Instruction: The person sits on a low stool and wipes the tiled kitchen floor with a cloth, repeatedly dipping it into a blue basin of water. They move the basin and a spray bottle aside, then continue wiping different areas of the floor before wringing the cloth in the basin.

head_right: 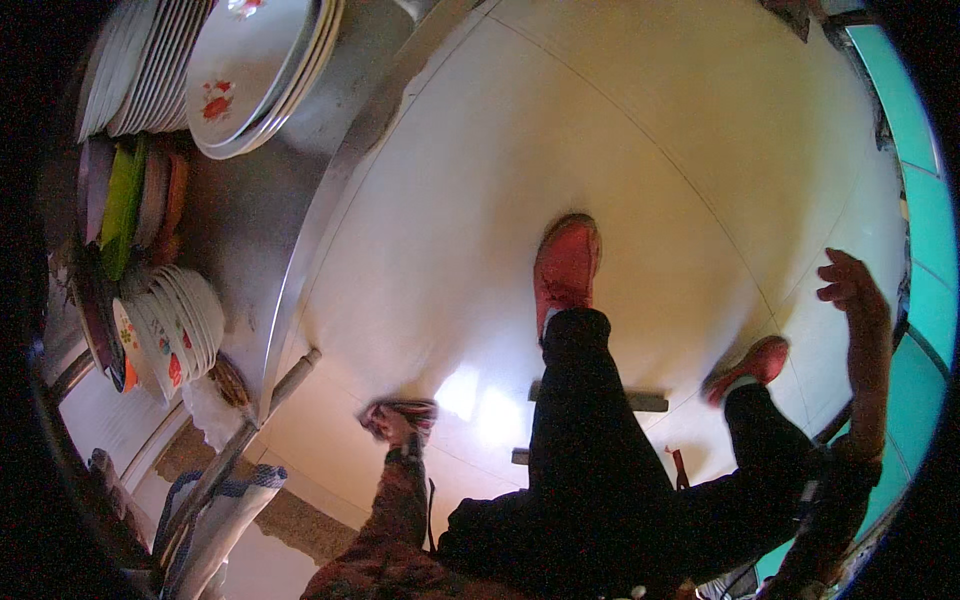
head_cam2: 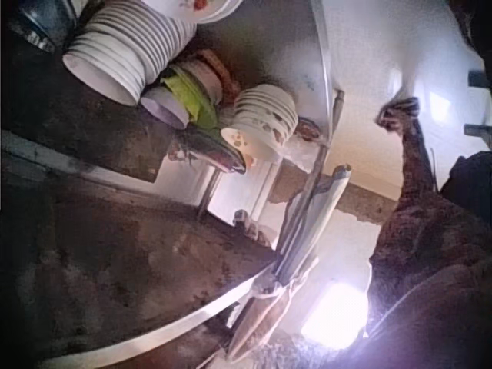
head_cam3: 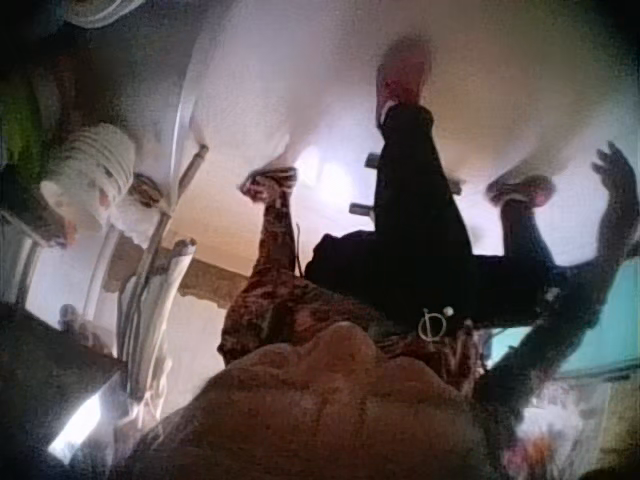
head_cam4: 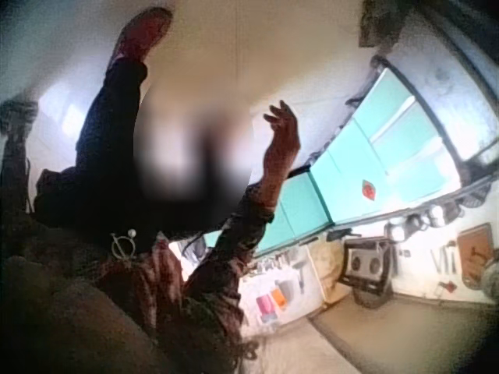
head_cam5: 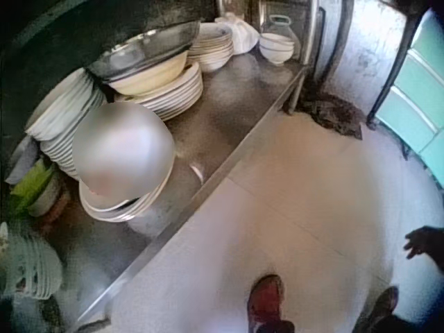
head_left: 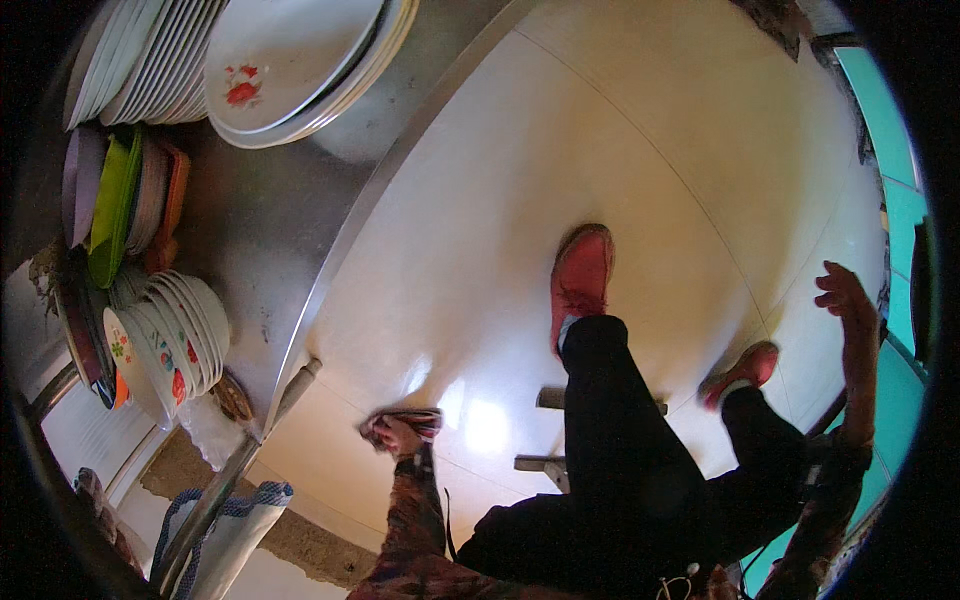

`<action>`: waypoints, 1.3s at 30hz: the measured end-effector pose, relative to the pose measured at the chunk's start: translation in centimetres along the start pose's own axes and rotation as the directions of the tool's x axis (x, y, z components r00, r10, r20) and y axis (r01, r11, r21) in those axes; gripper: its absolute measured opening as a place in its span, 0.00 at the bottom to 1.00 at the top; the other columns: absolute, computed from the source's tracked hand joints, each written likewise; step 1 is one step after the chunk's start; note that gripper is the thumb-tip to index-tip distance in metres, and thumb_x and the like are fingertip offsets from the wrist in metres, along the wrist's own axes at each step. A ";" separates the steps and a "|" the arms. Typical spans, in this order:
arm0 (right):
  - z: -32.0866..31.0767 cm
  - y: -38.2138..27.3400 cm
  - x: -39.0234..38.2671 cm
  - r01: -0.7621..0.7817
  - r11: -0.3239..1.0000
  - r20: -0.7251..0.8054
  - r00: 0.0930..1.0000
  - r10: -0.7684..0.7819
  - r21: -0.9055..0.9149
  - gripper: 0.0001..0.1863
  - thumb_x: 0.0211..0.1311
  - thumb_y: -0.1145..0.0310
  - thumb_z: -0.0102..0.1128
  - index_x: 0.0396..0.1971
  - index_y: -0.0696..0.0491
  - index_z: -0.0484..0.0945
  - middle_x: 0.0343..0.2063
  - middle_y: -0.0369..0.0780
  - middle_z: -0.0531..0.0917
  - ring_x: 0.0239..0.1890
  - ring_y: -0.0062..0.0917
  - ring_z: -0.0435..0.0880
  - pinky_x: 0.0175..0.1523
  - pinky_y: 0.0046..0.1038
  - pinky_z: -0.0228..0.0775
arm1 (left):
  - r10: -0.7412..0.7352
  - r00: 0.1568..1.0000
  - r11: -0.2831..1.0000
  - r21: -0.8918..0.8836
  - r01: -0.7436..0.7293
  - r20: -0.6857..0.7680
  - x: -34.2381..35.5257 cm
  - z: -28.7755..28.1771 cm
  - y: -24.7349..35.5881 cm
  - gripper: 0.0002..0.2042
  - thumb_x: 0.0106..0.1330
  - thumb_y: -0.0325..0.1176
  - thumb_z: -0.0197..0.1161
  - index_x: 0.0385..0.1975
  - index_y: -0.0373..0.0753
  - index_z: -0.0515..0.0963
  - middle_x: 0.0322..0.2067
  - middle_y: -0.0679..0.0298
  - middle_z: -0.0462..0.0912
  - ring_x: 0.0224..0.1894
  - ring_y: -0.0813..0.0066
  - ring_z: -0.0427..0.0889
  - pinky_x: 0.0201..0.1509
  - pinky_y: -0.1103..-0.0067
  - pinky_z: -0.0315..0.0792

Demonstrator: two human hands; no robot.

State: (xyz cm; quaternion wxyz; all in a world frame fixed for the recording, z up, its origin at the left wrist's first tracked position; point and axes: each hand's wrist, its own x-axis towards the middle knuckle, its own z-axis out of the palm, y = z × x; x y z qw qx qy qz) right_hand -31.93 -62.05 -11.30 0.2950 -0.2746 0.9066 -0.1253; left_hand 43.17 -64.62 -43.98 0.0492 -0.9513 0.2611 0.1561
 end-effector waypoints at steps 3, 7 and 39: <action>2.8 0.1 -0.5 0.056 0.964 0.092 0.992 -0.083 0.262 0.22 0.70 0.56 0.46 0.52 0.56 0.77 0.43 0.42 0.82 0.40 0.24 0.79 0.50 0.29 0.70 | 0.401 0.891 0.638 0.763 -0.103 -0.214 2.5 5.2 -1.6 0.23 0.72 0.54 0.46 0.62 0.53 0.67 0.61 0.54 0.68 0.53 0.53 0.72 0.55 0.57 0.68; 3.9 0.3 -2.0 -0.002 0.958 0.119 0.992 -0.034 0.288 0.14 0.68 0.74 0.49 0.50 0.59 0.77 0.39 0.43 0.83 0.38 0.26 0.81 0.46 0.27 0.73 | 0.725 0.643 0.464 0.865 -0.193 -0.246 -1.5 9.0 5.8 0.22 0.72 0.56 0.45 0.62 0.60 0.70 0.64 0.66 0.68 0.50 0.66 0.76 0.50 0.53 0.70; -3.1 11.2 -11.7 0.052 0.966 -0.167 0.986 -0.009 0.254 0.16 0.61 0.85 0.49 0.49 0.61 0.76 0.41 0.46 0.82 0.39 0.31 0.81 0.44 0.30 0.76 | 0.927 0.295 0.267 0.146 -0.953 0.233 -22.4 7.3 32.3 0.39 0.60 0.47 0.63 0.71 0.50 0.54 0.71 0.43 0.42 0.72 0.39 0.39 0.71 0.45 0.35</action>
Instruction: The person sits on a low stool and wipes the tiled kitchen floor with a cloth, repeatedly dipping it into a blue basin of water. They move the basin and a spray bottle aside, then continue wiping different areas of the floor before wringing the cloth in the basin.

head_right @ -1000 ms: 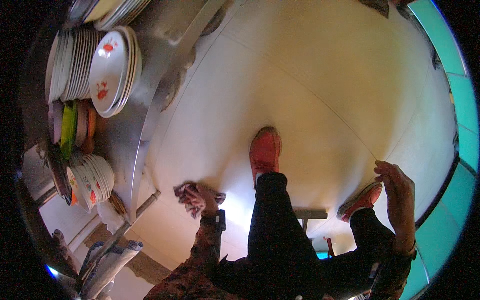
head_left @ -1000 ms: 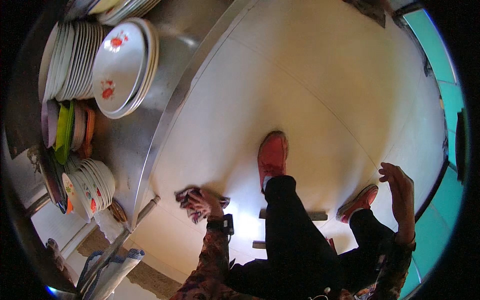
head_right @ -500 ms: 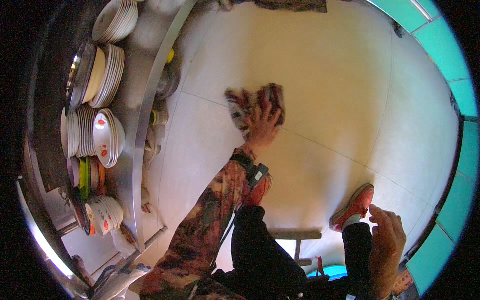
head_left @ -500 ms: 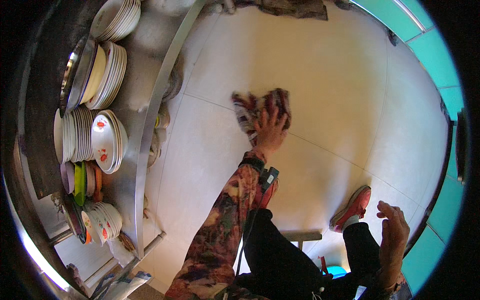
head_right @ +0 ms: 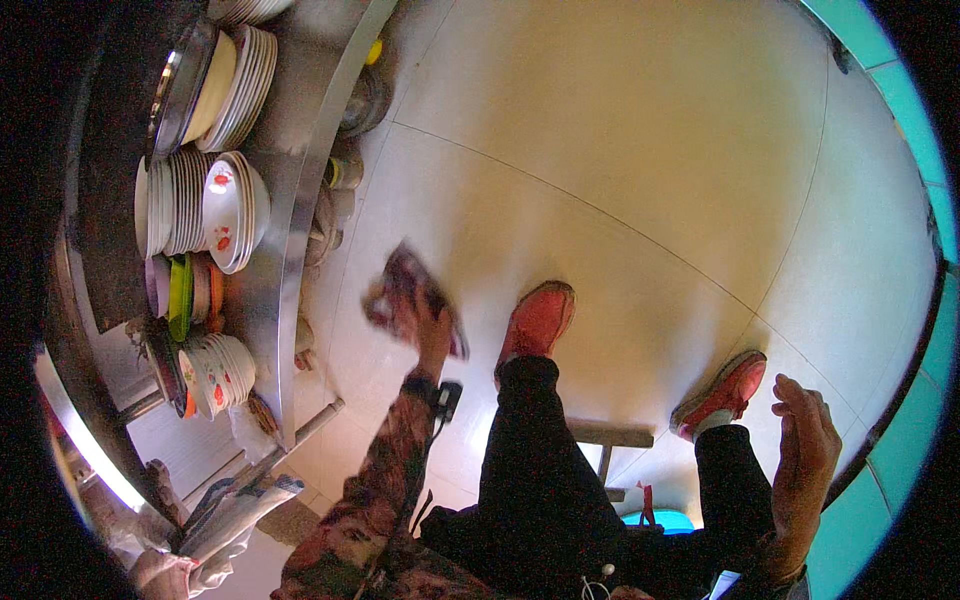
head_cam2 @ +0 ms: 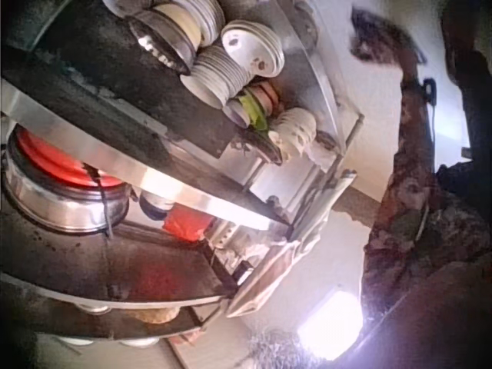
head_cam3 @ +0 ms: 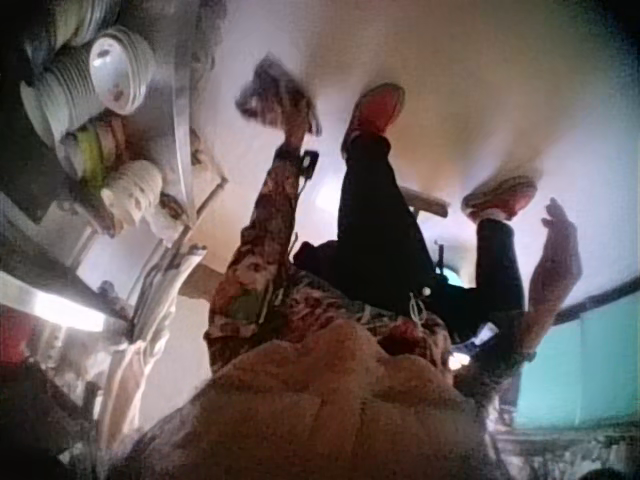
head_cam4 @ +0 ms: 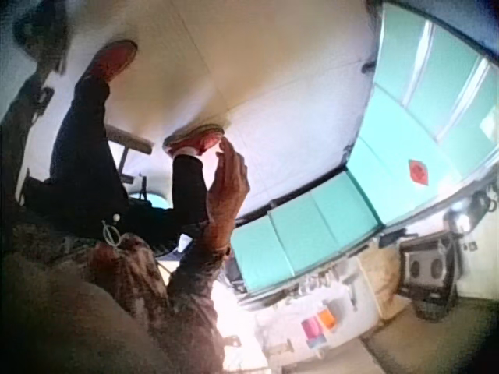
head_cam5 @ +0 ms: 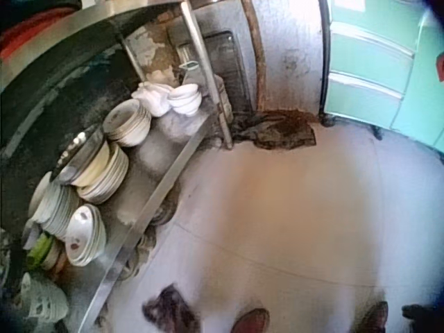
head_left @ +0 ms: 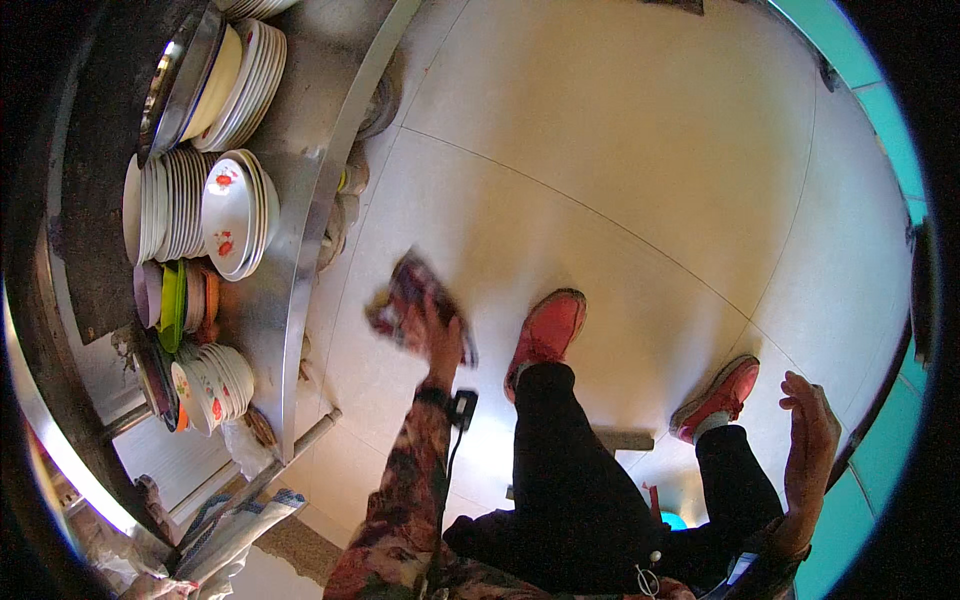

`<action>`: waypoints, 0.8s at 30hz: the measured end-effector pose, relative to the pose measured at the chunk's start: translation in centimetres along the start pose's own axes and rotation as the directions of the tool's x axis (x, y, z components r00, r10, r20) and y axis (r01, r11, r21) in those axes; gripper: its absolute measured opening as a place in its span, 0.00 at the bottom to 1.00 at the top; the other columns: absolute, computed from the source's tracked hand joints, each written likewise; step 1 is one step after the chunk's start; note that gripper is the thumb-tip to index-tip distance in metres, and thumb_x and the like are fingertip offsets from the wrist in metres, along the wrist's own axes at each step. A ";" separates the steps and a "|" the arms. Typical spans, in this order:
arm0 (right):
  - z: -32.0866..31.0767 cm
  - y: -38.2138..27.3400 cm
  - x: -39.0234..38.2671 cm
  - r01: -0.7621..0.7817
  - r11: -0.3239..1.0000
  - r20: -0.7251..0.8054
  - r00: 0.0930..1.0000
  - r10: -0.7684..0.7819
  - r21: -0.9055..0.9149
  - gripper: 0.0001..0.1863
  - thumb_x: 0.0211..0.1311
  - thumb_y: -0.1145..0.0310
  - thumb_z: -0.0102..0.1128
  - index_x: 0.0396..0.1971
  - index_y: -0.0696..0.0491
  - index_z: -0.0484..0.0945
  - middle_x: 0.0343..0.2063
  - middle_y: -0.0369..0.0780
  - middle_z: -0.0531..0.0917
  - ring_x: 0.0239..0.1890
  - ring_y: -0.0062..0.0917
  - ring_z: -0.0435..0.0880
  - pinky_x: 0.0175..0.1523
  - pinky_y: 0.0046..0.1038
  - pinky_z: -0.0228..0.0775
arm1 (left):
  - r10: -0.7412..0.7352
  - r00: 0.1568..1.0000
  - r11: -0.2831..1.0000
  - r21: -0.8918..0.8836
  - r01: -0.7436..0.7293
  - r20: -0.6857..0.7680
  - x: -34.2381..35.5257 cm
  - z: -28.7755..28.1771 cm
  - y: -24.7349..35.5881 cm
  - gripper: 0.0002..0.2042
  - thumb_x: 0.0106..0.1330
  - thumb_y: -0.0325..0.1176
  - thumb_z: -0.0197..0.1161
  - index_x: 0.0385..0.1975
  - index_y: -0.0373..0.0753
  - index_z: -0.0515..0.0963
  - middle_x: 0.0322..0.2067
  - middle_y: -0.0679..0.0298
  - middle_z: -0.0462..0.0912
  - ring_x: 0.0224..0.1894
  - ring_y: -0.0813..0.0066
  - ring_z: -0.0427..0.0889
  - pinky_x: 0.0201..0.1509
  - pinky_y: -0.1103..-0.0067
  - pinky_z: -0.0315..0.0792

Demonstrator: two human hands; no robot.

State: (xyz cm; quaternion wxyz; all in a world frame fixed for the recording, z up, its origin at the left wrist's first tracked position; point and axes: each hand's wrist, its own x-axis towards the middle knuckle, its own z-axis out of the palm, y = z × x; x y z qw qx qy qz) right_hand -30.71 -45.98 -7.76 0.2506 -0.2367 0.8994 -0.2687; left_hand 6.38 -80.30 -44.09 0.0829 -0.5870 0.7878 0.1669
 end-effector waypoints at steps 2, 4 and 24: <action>0.1 0.2 -0.2 0.027 1.000 0.018 0.999 -0.027 -0.010 0.16 0.61 0.84 0.50 0.49 0.62 0.76 0.41 0.46 0.82 0.39 0.32 0.81 0.44 0.30 0.76 | -0.115 0.982 0.993 0.023 0.120 -0.147 -5.8 1.6 -6.8 0.41 0.61 0.57 0.60 0.73 0.59 0.47 0.72 0.49 0.43 0.73 0.41 0.39 0.67 0.38 0.34; 0.0 0.3 -0.2 -0.033 0.999 0.019 0.999 0.033 0.027 0.15 0.61 0.84 0.50 0.48 0.62 0.76 0.40 0.46 0.82 0.40 0.32 0.81 0.44 0.30 0.76 | -0.344 0.933 0.936 0.038 0.350 -0.106 -12.0 2.8 -12.9 0.39 0.67 0.60 0.50 0.73 0.52 0.46 0.73 0.49 0.41 0.73 0.44 0.42 0.70 0.43 0.38; -0.7 -0.3 0.5 0.028 0.991 0.158 0.986 -0.049 0.131 0.19 0.56 0.84 0.53 0.49 0.57 0.76 0.33 0.46 0.82 0.33 0.35 0.82 0.40 0.32 0.74 | 0.506 0.850 0.848 0.097 -0.521 0.145 3.0 5.1 31.0 0.30 0.70 0.55 0.46 0.70 0.55 0.56 0.73 0.54 0.45 0.71 0.35 0.40 0.60 0.29 0.34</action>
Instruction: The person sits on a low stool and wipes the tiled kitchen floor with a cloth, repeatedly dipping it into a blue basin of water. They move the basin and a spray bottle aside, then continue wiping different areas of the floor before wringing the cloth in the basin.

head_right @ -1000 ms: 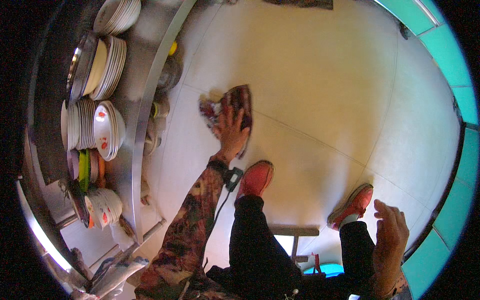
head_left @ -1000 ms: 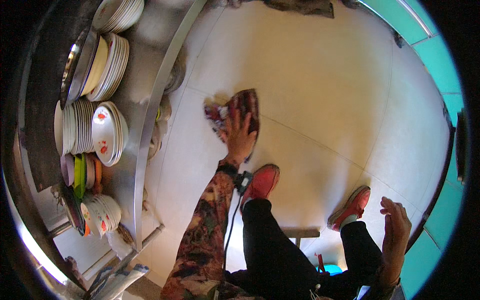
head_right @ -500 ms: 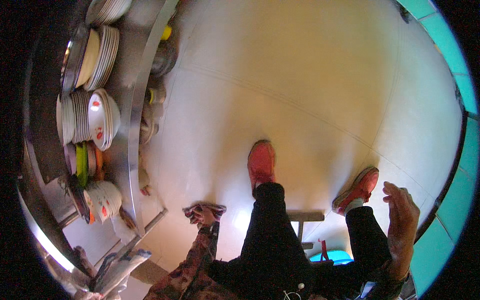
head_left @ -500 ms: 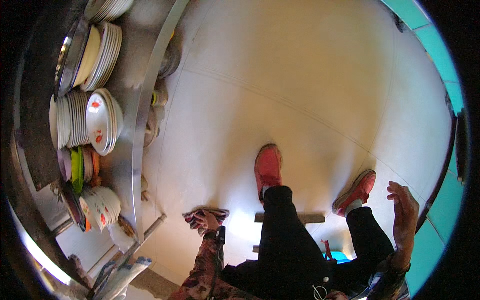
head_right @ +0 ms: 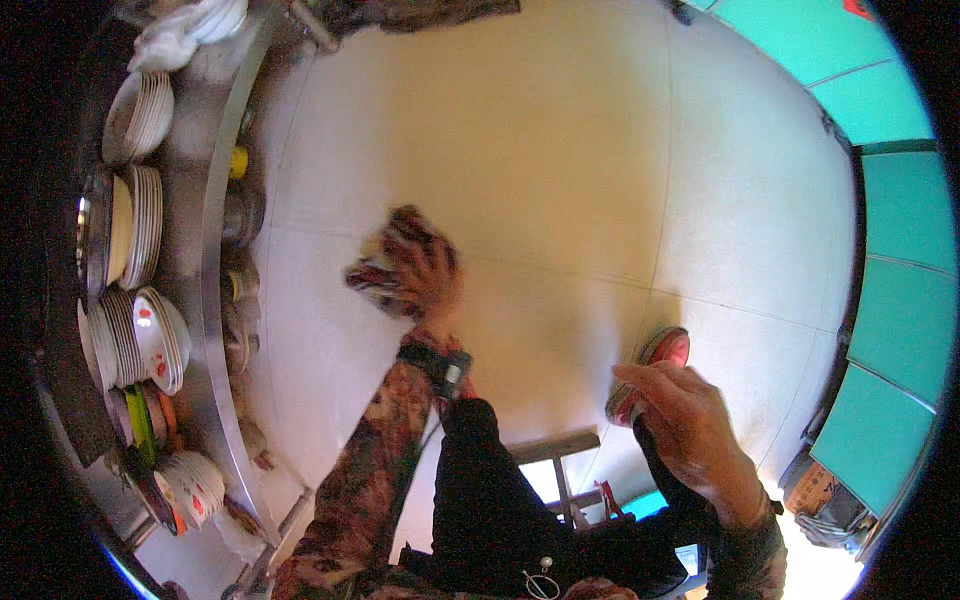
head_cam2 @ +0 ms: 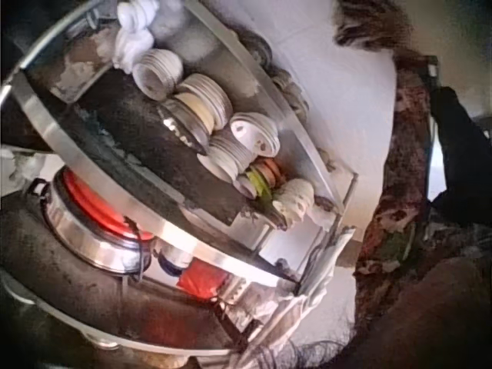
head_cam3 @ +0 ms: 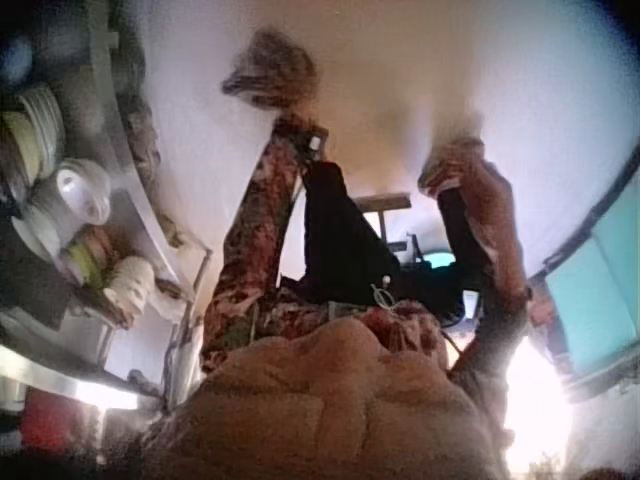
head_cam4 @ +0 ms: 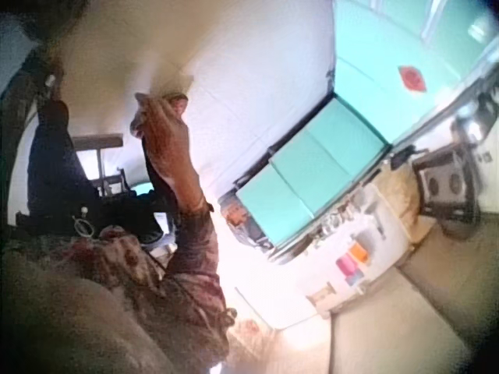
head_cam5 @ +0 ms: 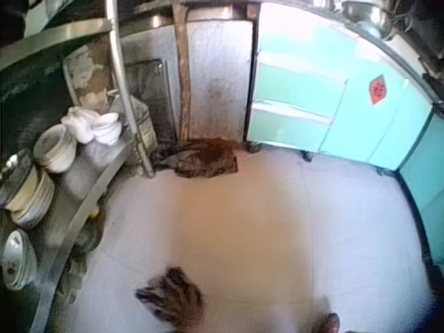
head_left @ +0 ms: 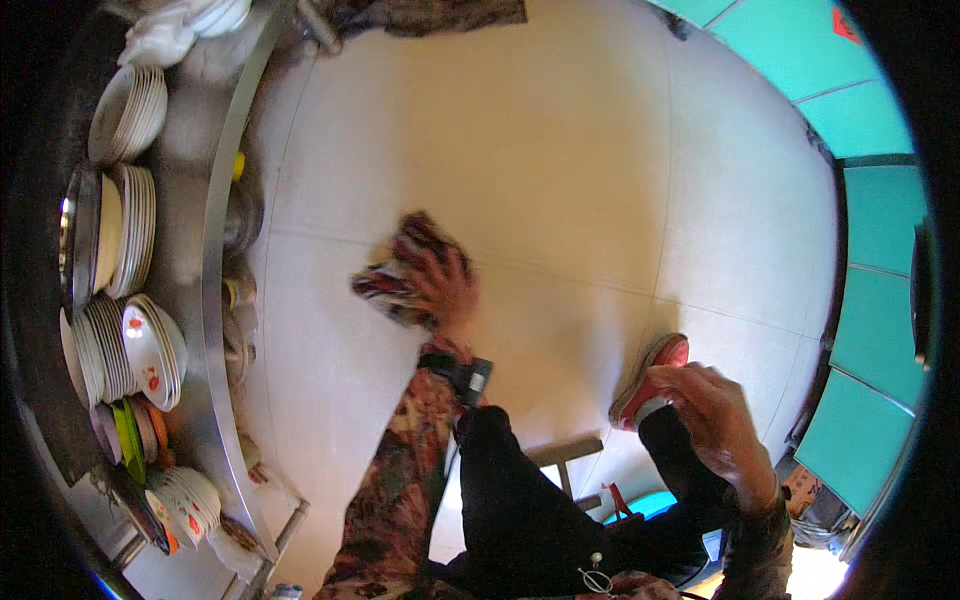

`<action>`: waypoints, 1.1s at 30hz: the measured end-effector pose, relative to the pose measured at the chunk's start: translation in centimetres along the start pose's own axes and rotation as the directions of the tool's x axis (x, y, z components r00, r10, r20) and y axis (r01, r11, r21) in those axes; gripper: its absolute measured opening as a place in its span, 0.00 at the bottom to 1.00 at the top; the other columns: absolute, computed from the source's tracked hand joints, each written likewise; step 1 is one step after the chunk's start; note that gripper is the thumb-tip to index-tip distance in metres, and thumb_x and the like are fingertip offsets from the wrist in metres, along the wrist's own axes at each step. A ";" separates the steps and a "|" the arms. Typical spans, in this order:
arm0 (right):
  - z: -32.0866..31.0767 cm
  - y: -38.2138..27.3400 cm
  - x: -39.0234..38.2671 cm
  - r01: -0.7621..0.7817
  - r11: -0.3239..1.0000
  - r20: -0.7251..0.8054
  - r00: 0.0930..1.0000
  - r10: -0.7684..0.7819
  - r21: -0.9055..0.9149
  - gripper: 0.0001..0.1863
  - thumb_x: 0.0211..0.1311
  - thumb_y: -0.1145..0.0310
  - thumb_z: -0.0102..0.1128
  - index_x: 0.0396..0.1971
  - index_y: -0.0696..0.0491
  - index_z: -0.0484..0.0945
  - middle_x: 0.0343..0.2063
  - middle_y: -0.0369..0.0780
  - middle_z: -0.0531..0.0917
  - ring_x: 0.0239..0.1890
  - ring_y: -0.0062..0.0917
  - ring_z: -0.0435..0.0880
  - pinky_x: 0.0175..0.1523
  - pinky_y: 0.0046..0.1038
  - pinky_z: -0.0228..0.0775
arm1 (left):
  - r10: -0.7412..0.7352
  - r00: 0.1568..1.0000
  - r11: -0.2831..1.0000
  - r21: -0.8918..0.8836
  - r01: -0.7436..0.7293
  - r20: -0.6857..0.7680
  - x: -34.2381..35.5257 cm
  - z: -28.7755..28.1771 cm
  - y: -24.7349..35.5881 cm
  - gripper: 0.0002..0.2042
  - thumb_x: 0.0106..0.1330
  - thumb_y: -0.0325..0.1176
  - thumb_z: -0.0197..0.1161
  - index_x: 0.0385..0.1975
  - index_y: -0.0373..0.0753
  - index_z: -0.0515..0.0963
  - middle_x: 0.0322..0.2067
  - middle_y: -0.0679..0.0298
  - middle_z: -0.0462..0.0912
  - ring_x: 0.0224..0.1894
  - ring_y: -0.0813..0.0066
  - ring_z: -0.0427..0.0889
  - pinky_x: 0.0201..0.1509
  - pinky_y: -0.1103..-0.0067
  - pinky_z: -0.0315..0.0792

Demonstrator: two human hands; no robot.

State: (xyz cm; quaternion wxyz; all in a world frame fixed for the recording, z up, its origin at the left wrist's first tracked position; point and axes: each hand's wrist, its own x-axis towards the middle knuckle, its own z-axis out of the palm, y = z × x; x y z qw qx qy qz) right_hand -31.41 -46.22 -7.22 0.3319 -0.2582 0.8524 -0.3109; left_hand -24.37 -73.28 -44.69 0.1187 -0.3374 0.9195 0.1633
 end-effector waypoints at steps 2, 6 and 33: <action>0.1 2.2 0.7 -0.030 0.994 0.119 0.993 0.016 0.109 0.18 0.61 0.81 0.51 0.51 0.57 0.74 0.34 0.47 0.82 0.34 0.34 0.83 0.41 0.32 0.75 | 0.292 0.950 0.917 -0.313 -0.247 0.107 0.2 -0.9 4.8 0.30 0.71 0.52 0.46 0.71 0.49 0.55 0.72 0.51 0.47 0.73 0.44 0.43 0.69 0.42 0.36; 1.5 8.3 6.0 -0.004 0.997 0.301 0.953 0.028 -0.081 0.20 0.68 0.67 0.53 0.58 0.52 0.71 0.47 0.49 0.80 0.47 0.39 0.82 0.52 0.37 0.73 | 0.439 0.896 0.516 -0.800 -0.306 -0.060 -1.9 -2.1 4.8 0.31 0.70 0.44 0.52 0.70 0.40 0.56 0.71 0.50 0.49 0.74 0.57 0.46 0.74 0.62 0.45; 0.4 50.6 0.8 -0.411 0.851 -0.675 0.732 0.095 -0.327 0.27 0.51 0.65 0.62 0.55 0.40 0.73 0.64 0.38 0.66 0.68 0.43 0.58 0.61 0.53 0.54 | 0.321 0.945 0.427 -0.881 -0.205 -0.064 -6.4 -40.0 24.9 0.24 0.71 0.42 0.56 0.61 0.34 0.67 0.53 0.55 0.77 0.53 0.67 0.79 0.58 0.69 0.73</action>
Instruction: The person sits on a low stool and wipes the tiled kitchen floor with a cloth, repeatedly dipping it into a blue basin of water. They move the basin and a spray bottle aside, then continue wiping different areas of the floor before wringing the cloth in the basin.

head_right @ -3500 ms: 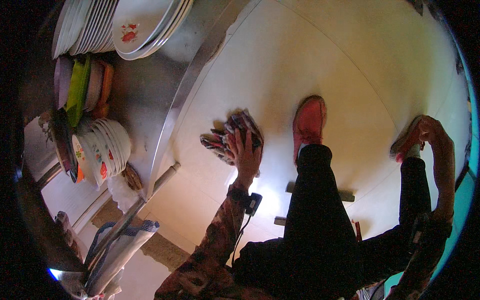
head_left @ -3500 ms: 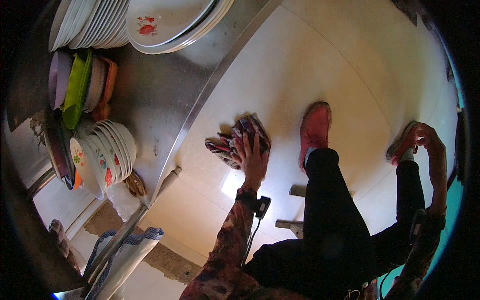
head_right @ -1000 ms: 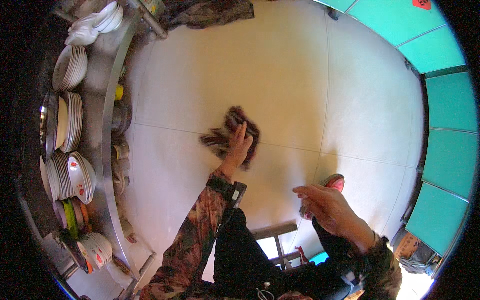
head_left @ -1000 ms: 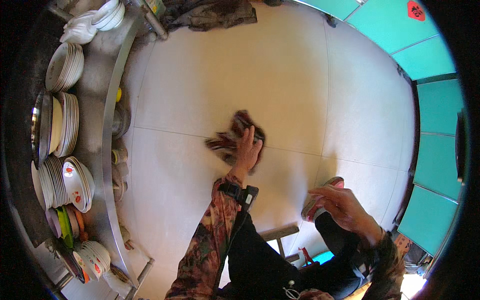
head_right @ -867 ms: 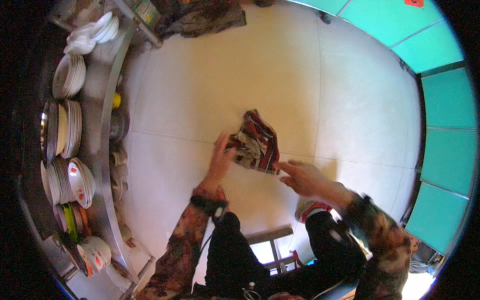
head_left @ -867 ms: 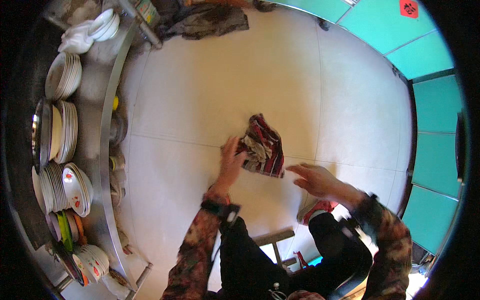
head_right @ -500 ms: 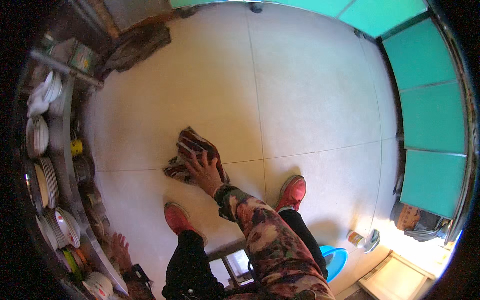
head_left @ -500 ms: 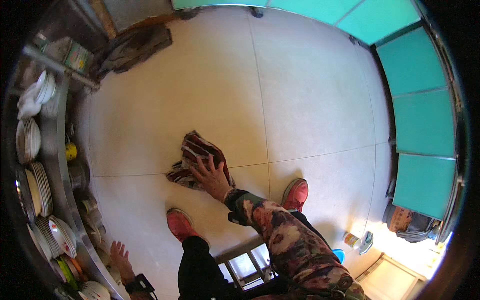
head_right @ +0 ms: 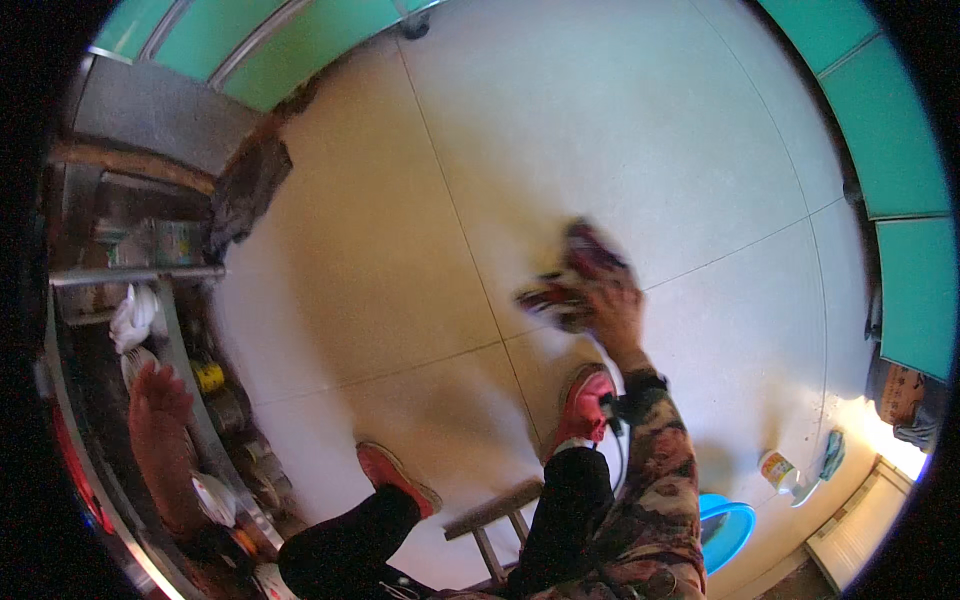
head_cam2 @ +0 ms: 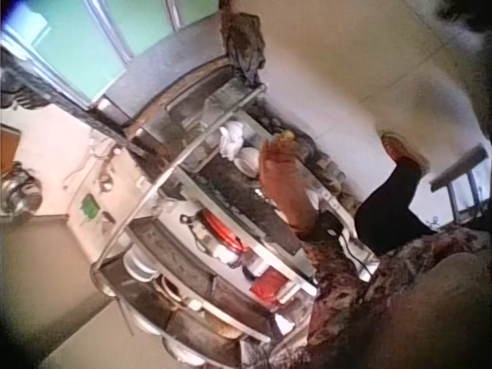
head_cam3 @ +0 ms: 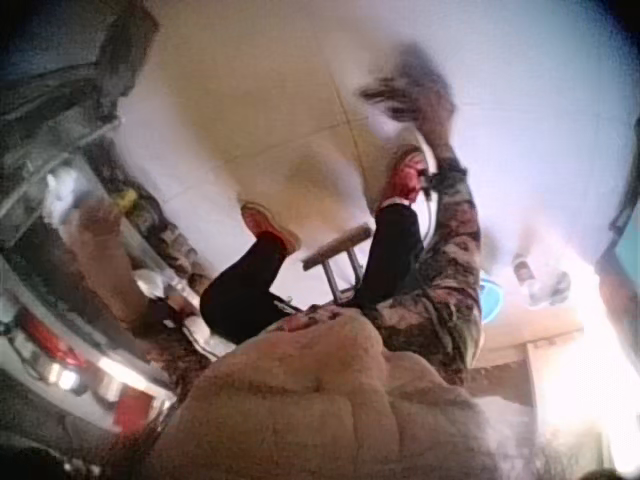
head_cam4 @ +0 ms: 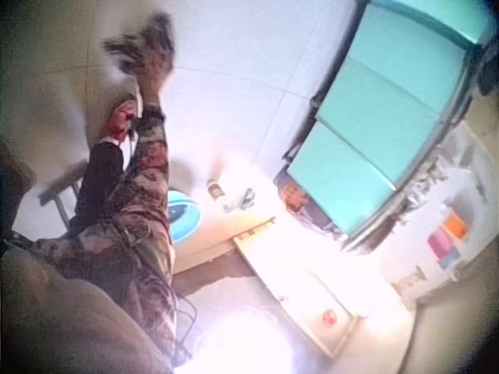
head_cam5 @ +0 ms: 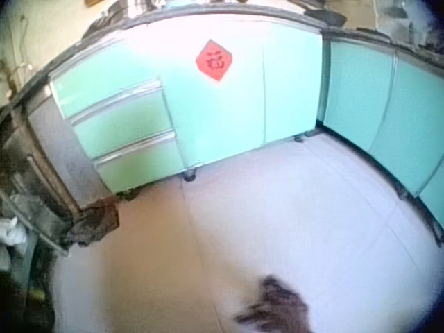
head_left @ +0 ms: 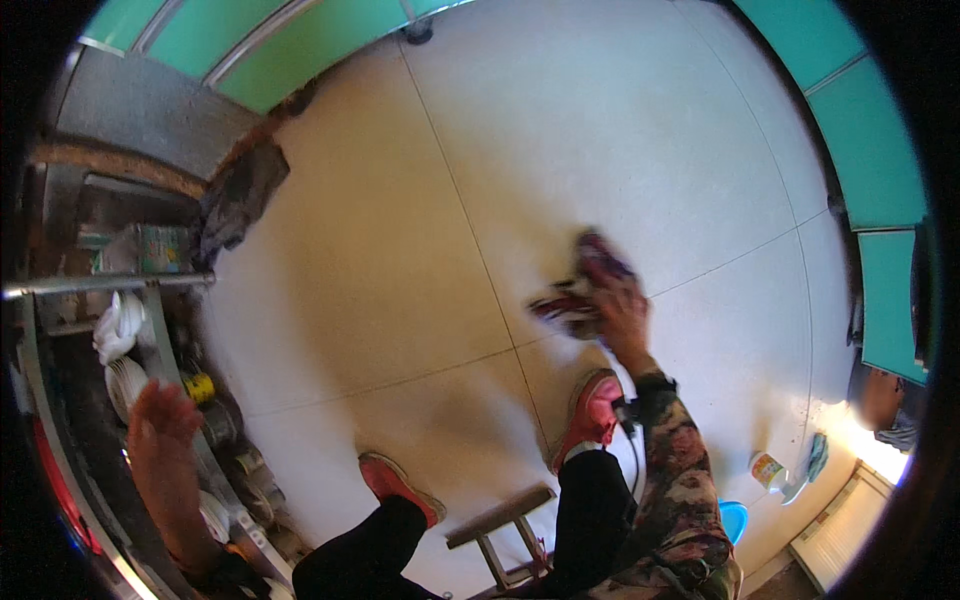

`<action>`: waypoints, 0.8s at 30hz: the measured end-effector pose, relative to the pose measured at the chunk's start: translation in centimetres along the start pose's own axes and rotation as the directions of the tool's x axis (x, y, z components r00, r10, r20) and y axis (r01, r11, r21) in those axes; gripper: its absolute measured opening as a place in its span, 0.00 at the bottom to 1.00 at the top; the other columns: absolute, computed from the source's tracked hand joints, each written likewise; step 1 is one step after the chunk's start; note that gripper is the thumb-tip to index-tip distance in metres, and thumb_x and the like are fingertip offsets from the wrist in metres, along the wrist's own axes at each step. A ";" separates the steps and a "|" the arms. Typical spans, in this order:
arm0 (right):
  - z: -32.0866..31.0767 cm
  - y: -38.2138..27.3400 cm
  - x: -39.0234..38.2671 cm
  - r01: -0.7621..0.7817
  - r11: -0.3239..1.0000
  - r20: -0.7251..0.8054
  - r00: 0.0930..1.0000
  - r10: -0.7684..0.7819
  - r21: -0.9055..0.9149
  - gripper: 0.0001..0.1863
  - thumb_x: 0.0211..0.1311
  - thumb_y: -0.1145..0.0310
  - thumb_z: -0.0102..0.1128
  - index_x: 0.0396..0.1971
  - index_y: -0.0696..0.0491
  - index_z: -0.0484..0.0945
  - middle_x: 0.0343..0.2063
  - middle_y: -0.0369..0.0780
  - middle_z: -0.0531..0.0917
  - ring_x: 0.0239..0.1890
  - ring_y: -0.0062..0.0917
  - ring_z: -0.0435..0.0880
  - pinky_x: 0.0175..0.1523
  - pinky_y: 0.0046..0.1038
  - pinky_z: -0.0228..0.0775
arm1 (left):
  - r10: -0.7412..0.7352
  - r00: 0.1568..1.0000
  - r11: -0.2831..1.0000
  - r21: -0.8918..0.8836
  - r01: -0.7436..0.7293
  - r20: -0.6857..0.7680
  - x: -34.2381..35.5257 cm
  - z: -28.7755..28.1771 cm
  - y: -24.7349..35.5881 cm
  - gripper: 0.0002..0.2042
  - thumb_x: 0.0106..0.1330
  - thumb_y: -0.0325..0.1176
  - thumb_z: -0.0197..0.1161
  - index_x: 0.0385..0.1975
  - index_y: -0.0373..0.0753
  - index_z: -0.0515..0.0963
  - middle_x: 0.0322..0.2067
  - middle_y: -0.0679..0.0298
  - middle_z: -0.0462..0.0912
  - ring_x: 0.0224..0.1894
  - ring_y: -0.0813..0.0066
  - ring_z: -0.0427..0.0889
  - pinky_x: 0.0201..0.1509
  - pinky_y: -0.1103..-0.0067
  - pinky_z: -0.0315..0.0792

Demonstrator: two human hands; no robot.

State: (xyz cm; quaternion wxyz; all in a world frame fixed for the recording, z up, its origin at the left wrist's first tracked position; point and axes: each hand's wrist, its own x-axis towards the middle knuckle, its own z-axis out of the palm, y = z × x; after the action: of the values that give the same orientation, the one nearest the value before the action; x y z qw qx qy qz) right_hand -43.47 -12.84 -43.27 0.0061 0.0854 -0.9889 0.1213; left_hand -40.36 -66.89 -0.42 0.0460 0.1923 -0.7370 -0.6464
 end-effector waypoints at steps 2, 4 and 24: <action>-0.5 5.7 -1.6 -0.277 0.957 -0.016 0.961 0.277 -0.082 0.28 0.51 0.69 0.59 0.56 0.40 0.72 0.63 0.38 0.68 0.67 0.41 0.61 0.62 0.47 0.56 | 0.011 0.997 0.999 0.045 -0.015 0.082 -2.0 5.5 0.7 0.23 0.69 0.41 0.58 0.59 0.33 0.69 0.51 0.53 0.79 0.51 0.64 0.80 0.57 0.66 0.75; 0.1 8.4 -2.1 -0.451 0.880 -0.217 0.883 0.416 -0.149 0.28 0.49 0.67 0.59 0.55 0.44 0.72 0.62 0.40 0.69 0.66 0.43 0.61 0.54 0.50 0.62 | -0.077 0.979 0.996 -0.023 0.083 0.188 -3.6 9.5 -0.9 0.21 0.68 0.40 0.59 0.55 0.31 0.72 0.47 0.51 0.81 0.48 0.61 0.82 0.55 0.64 0.76; 0.7 -7.4 16.3 0.362 0.908 0.325 0.850 -0.415 0.211 0.20 0.54 0.57 0.59 0.48 0.44 0.79 0.50 0.38 0.79 0.56 0.34 0.73 0.57 0.36 0.68 | -0.366 0.926 0.925 0.146 0.350 0.096 8.6 19.1 -15.0 0.16 0.66 0.34 0.62 0.48 0.31 0.74 0.38 0.58 0.81 0.38 0.71 0.82 0.42 0.79 0.77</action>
State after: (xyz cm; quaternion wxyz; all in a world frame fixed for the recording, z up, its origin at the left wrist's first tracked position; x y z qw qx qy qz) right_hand -58.29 -22.78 -41.60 -0.1580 0.3049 -0.9237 0.1697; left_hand -50.97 -53.38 -19.60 -0.1302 0.2866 -0.7303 -0.6063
